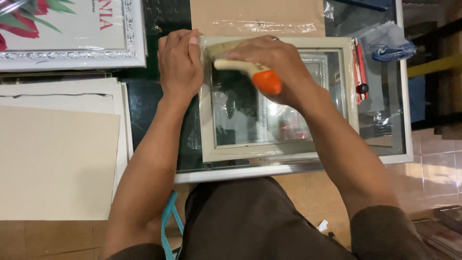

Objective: Cleaning the glass of a picture frame and then assembling it with a backing board.

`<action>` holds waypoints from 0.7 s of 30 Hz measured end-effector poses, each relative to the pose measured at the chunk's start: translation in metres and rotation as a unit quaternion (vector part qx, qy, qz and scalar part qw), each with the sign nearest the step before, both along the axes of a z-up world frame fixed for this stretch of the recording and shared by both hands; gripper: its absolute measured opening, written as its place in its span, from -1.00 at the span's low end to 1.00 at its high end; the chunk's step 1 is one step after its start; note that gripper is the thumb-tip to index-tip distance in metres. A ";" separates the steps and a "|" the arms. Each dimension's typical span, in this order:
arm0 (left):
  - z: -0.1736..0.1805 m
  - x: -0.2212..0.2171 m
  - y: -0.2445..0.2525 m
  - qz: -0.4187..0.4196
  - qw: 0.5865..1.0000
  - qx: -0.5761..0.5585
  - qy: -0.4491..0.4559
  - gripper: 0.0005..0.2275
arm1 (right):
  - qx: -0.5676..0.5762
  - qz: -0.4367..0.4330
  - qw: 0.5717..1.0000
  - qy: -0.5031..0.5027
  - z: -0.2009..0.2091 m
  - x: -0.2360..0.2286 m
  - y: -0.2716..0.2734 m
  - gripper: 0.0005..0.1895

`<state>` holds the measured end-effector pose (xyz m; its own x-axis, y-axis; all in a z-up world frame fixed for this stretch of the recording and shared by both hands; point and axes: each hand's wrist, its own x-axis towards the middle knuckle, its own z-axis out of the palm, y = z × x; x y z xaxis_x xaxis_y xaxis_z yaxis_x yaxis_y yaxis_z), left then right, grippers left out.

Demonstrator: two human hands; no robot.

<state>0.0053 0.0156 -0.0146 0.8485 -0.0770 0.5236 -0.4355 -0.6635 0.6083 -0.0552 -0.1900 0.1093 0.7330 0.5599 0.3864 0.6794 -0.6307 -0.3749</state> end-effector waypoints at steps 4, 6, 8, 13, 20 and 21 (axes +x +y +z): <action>0.001 -0.004 0.000 0.004 1.000 -0.004 0.015 -0.72 | -0.022 -0.002 0.989 0.146 0.008 -0.051 0.008 -0.68; -0.001 -0.001 -0.002 0.005 1.000 -0.008 0.008 -0.77 | -0.048 0.056 0.972 0.224 0.020 -0.084 0.005 -0.69; 0.001 -0.003 -0.002 0.002 1.000 -0.005 0.006 -0.78 | -0.025 0.089 0.960 0.265 0.031 -0.102 -0.003 -0.60; 0.000 -0.003 -0.002 -0.005 1.000 0.009 0.000 -0.76 | 0.202 0.103 0.929 0.292 -0.001 -0.106 -0.040 -0.55; 0.006 -0.005 -0.001 -0.011 1.000 0.017 0.004 -0.75 | 0.314 -0.192 0.922 0.118 -0.032 -0.035 0.015 -0.50; 0.007 -0.006 -0.001 -0.011 1.000 0.025 -0.002 -0.75 | 0.284 -0.165 0.934 0.139 -0.041 -0.025 0.025 -0.49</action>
